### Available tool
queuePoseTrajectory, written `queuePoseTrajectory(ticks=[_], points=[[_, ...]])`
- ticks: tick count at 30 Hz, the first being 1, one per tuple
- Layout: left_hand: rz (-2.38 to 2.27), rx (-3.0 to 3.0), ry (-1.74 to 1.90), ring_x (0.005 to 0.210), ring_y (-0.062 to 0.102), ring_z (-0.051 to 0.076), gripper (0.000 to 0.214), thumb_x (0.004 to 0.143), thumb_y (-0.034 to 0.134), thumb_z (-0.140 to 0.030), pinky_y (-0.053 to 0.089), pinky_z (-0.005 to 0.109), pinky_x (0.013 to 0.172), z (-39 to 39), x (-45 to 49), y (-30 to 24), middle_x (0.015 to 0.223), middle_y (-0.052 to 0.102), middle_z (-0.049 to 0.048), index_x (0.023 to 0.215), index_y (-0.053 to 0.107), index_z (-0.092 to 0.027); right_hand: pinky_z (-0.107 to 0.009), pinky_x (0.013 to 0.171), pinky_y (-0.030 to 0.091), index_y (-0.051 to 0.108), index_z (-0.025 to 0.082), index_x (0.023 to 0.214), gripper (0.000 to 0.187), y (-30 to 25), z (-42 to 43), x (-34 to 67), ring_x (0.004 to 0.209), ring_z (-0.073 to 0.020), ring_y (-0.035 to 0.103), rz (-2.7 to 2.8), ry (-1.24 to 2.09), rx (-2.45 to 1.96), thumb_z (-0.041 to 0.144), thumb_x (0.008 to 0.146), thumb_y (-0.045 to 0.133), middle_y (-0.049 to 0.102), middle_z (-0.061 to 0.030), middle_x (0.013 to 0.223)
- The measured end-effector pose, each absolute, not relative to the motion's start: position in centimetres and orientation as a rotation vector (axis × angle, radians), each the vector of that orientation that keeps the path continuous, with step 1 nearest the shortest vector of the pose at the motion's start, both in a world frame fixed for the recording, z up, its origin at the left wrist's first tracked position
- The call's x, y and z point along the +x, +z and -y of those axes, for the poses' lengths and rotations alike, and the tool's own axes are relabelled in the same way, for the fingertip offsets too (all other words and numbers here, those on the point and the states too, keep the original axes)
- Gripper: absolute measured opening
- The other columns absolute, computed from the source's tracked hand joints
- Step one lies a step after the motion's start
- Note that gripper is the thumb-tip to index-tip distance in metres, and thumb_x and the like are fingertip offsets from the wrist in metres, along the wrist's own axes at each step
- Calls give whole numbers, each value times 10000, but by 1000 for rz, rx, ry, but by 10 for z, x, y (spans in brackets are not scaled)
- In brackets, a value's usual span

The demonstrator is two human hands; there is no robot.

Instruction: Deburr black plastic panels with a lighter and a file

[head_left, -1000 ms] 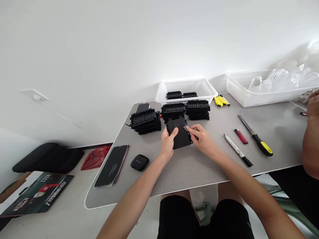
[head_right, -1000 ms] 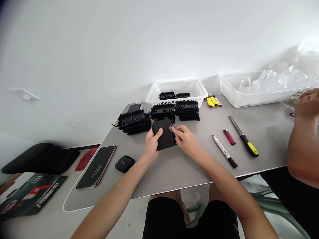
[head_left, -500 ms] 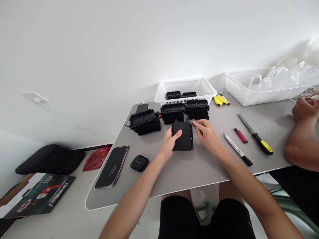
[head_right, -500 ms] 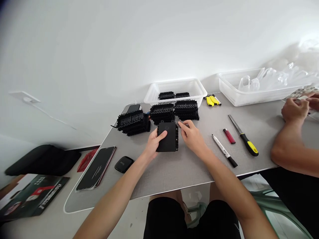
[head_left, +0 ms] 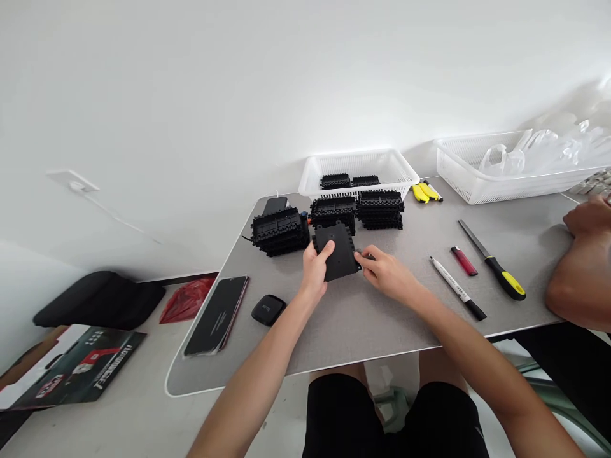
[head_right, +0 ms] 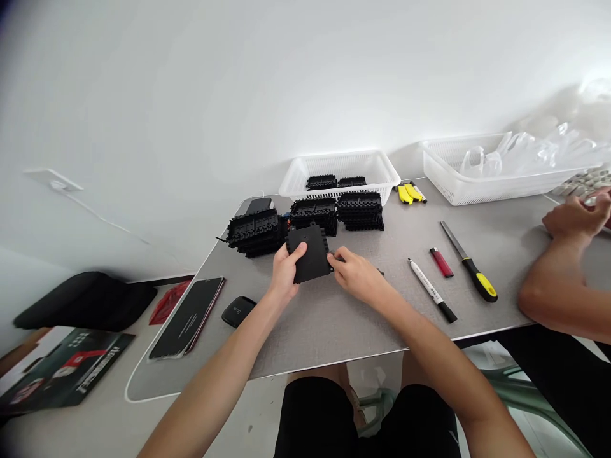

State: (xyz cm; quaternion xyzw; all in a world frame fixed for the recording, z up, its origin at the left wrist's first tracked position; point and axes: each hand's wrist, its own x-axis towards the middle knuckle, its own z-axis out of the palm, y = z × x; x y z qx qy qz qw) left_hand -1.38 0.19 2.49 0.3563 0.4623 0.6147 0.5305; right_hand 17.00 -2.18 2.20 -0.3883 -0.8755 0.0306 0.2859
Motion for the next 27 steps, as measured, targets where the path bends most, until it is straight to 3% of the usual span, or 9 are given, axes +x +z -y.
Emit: queuePoseTrajectory(ticks=[9, 13, 20, 24, 27], points=[[-1144, 862, 1374, 890, 677, 285, 427, 639, 808, -400, 550, 410, 799, -3, -16, 26, 915, 693, 91, 966, 654, -173, -251, 575, 395, 715, 192, 1032, 331, 27, 15, 187, 552, -82, 468, 2399, 232, -907, 66, 846, 473, 600, -56, 971], [-1128, 824, 1358, 900, 678, 280, 411, 652, 806, -392, 560, 413, 807, -5, -20, 28, 944, 697, 97, 974, 659, -184, -262, 605, 410, 734, 194, 853, 278, 26, 8, 194, 604, -101, 507, 2339, 215, -982, 76, 849, 482, 594, -59, 953], [-1118, 828, 1389, 905, 672, 262, 430, 667, 800, -383, 560, 378, 787, -6, -19, 25, 953, 694, 89, 1024, 646, -200, -293, 733, 501, 699, 207, 1086, 378, 23, 11, 185, 839, -157, 596, 2067, 292, -897, 68, 852, 436, 587, -86, 1058], [-1134, 839, 1430, 889, 661, 244, 418, 664, 797, -408, 547, 348, 761, -6, -18, 23, 968, 686, 84, 986, 639, -192, -298, 721, 508, 725, 210, 993, 352, 20, 14, 181, 775, -144, 600, 2200, 332, -856, 59, 827, 454, 606, -70, 1015], [-1143, 862, 1479, 1011, 635, 232, 441, 672, 802, -409, 521, 318, 833, -5, -17, 20, 1077, 667, 74, 1028, 627, -216, -294, 685, 506, 727, 199, 967, 324, 19, 12, 183, 754, -146, 602, 2079, 278, -960, 75, 839, 456, 614, -74, 1000]])
